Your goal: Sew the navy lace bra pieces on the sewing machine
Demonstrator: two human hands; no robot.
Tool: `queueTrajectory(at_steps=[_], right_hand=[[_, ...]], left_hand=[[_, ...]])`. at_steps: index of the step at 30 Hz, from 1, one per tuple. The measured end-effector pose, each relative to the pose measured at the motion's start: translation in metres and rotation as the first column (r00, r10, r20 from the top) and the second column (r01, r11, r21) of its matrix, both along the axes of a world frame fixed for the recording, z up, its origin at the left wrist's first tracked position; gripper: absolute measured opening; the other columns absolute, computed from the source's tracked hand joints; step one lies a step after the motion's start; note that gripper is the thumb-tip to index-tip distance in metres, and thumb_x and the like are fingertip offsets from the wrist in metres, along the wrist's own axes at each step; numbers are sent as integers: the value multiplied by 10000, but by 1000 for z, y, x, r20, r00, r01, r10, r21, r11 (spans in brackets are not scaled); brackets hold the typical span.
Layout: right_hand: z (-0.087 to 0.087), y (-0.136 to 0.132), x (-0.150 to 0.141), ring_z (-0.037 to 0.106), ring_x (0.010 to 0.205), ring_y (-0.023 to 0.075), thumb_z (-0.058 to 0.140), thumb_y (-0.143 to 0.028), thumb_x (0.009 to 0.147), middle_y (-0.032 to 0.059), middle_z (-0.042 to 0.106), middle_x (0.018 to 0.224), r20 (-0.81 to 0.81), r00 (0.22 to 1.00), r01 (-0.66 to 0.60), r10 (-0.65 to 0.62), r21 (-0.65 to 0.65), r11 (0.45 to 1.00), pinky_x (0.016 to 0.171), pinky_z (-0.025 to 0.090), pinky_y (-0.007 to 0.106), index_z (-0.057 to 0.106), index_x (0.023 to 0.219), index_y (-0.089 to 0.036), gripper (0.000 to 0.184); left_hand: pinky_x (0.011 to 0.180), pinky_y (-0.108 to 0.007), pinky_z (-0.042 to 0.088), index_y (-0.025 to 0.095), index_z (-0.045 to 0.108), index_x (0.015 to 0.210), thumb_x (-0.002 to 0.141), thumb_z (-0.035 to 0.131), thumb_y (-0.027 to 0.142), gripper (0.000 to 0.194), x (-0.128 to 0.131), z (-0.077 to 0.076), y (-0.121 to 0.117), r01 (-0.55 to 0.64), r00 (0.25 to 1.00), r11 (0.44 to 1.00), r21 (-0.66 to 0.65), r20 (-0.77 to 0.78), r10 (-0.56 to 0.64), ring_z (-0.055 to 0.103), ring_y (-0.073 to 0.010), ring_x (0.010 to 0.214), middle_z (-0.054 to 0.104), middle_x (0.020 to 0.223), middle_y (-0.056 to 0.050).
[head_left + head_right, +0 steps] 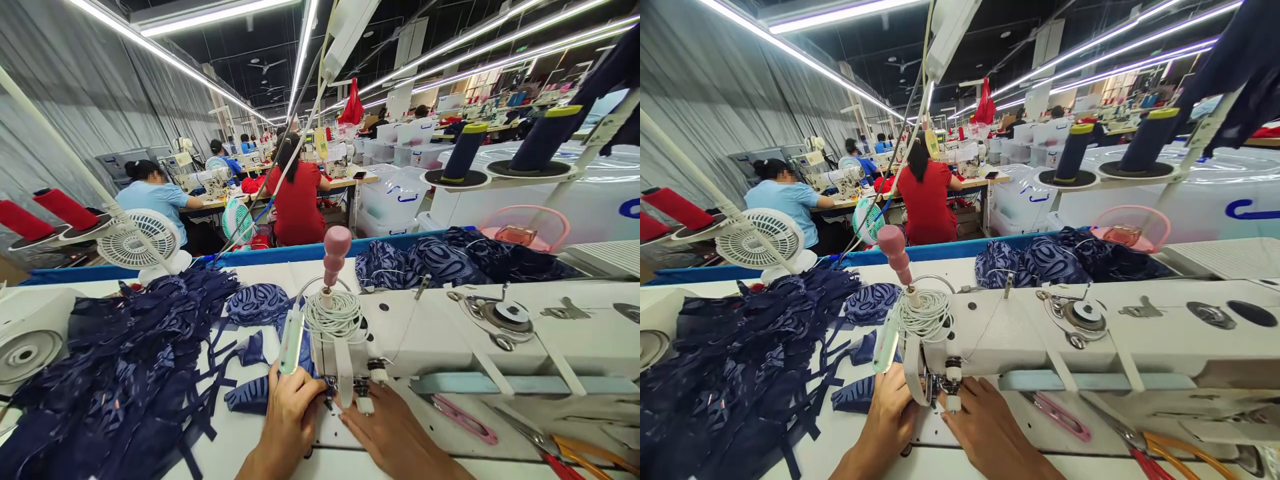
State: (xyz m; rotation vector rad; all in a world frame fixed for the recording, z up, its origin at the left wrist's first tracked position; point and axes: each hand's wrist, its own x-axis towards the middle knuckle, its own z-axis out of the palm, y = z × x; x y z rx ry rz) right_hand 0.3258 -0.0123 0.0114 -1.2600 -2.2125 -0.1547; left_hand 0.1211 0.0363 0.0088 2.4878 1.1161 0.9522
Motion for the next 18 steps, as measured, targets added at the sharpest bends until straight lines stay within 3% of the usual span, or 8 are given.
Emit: queueTrajectory(at_steps=[5,8,11,18], right_hand=[[-11,-1,-11,636,867,210,426,-232,999,35,738,951,-37,999,-33,34,40,999,823,402,340,628,1103,-222,227],[-18,-2,-14,632,750,188,424,-223,995,13,730,806,-46,999,-3,7,92,996,795,380,338,629,1083,-219,223],[-20,-2,-16,619,666,163,406,-194,988,-16,698,700,-90,996,3,6,104,995,775,371,328,629,1047,-229,234],[-29,1,-13,614,640,155,394,-182,975,-31,673,658,-76,997,-9,22,170,985,700,356,318,631,1051,-225,253]], left_hand=[[830,-466,413,254,658,936,850,456,57,294,-2,1,1,39,999,991,127,-36,-35,586,-222,839,647,845,-33],[782,-426,445,245,664,957,830,468,46,307,-4,1,2,76,996,987,140,-57,-69,593,-228,858,648,835,-41],[832,-455,470,254,682,989,820,495,49,324,-7,0,3,82,994,981,174,-85,-68,605,-227,867,642,809,-37],[944,-541,464,281,704,1039,848,543,96,310,-8,-3,5,98,984,961,260,-170,-54,615,-225,892,643,831,-35]])
